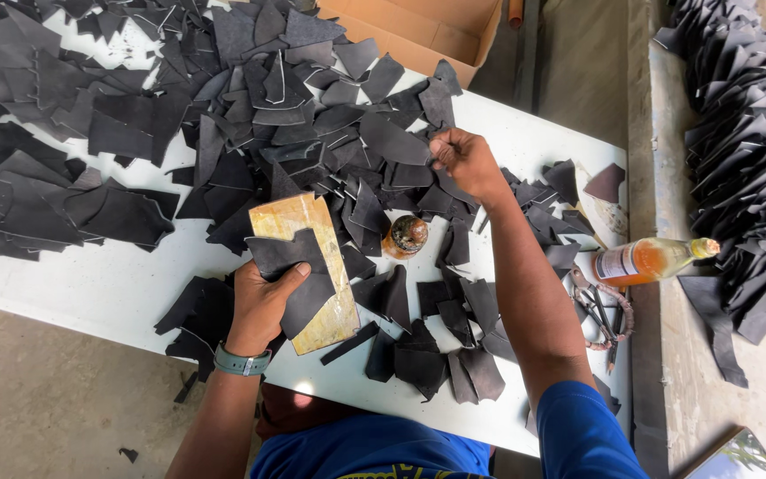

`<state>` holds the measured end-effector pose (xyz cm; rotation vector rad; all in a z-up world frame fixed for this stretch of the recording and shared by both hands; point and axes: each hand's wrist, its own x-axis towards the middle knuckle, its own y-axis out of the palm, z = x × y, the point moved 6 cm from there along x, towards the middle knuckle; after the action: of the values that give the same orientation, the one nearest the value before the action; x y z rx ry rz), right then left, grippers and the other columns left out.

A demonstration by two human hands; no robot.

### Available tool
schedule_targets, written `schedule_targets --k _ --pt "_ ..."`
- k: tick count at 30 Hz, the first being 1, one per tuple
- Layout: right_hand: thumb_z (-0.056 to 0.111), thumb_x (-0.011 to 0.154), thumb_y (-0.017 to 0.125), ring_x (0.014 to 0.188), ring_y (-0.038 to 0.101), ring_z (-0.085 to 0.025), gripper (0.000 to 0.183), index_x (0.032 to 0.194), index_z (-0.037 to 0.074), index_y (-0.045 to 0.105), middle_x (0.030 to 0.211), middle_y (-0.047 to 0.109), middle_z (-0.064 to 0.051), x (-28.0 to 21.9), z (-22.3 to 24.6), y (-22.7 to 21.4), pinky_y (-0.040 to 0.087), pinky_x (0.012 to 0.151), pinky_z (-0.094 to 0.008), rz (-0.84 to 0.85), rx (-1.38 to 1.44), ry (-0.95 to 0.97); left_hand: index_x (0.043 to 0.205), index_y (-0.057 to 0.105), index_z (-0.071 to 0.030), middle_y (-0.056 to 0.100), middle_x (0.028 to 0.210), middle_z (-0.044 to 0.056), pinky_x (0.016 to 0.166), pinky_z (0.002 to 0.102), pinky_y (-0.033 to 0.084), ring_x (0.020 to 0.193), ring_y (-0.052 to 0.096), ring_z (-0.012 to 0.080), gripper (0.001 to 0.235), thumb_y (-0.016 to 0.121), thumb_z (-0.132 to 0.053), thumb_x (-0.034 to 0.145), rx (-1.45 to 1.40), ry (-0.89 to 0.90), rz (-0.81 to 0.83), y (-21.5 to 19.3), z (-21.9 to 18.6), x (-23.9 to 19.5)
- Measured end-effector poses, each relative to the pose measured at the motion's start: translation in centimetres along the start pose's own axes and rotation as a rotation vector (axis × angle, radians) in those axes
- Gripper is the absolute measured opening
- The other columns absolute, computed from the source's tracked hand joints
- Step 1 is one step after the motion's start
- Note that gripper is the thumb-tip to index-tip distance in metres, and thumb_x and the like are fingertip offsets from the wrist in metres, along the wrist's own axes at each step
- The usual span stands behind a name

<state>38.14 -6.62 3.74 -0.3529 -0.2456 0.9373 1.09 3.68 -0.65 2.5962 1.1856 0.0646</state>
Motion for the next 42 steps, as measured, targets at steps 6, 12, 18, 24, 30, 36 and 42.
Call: schedule_targets --k 6,12,18,24,30,36,42 --pt "0.024 0.106 0.061 0.078 0.067 -0.011 0.021 0.102 0.003 0.064 0.085 0.069 -0.002 -1.4 -1.5 -1.9 0.053 0.07 -0.026 -0.048 0.14 0.05 0.106 0.071 0.002 0.077 0.1 0.012 0.075 0.03 0.061 0.085 0.073 0.0142 0.021 0.076 -0.004 0.087 0.001 -0.028 0.007 0.2 0.6 0.1" --pt "0.022 0.105 0.062 0.086 0.072 -0.018 0.027 0.119 0.0 0.06 0.097 0.073 -0.009 -0.4 -2.1 -0.4 0.059 0.077 -0.032 -0.019 0.194 0.06 0.108 0.07 0.002 0.076 0.102 0.01 0.077 0.029 0.06 0.087 0.072 0.0127 0.022 0.075 -0.003 0.087 -0.016 -0.001 0.014 0.0 0.3 -0.2" --pt "0.035 0.089 0.077 0.102 0.076 -0.024 0.054 0.133 0.006 0.065 0.115 0.077 -0.017 -0.7 4.5 4.6 0.061 0.09 -0.037 0.176 -0.4 -0.043 0.109 0.071 0.002 0.076 0.103 0.01 0.077 0.029 0.06 0.088 0.072 0.014 0.021 0.074 -0.002 0.089 -0.027 0.016 -0.016 -1.0 -0.2 -0.8" --pt "0.06 0.081 0.081 0.109 0.066 -0.036 0.086 0.141 0.007 0.05 0.131 0.062 -0.02 -2.5 11.0 11.5 0.053 0.095 -0.046 0.484 -0.939 0.008 0.11 0.07 0.002 0.076 0.104 0.012 0.078 0.03 0.062 0.089 0.073 0.0148 0.022 0.073 -0.001 0.088 -0.031 0.031 -0.025 -1.5 -0.6 -1.0" --pt "0.009 0.078 0.072 0.109 0.072 -0.032 0.07 0.145 0.011 0.051 0.123 0.069 -0.019 0.2 7.9 11.0 0.059 0.092 -0.038 0.512 -0.679 0.106 0.11 0.071 0.002 0.076 0.104 0.012 0.079 0.029 0.062 0.09 0.074 0.0149 0.021 0.073 -0.001 0.089 -0.05 0.056 -0.021 -2.0 -0.8 -1.4" --pt "0.002 0.09 0.071 0.076 0.06 -0.013 0.038 0.128 0.003 0.069 0.105 0.065 -0.006 2.8 3.6 3.2 0.048 0.06 -0.028 0.235 -0.002 0.005 0.107 0.072 0.004 0.076 0.101 0.012 0.074 0.028 0.058 0.085 0.07 0.013 0.018 0.075 0.001 0.089 0.021 0.06 -0.064 -3.5 -0.2 -1.5" --pt "0.027 0.097 0.072 0.066 0.056 -0.004 0.03 0.107 -0.001 0.073 0.079 0.067 0.006 1.8 2.7 0.6 0.05 0.06 -0.023 0.066 0.091 0.088 0.108 0.071 0.002 0.076 0.103 0.01 0.079 0.027 0.058 0.088 0.071 0.0121 0.02 0.075 -0.002 0.088 -0.005 0.053 -0.017 -2.7 -0.5 -1.2"
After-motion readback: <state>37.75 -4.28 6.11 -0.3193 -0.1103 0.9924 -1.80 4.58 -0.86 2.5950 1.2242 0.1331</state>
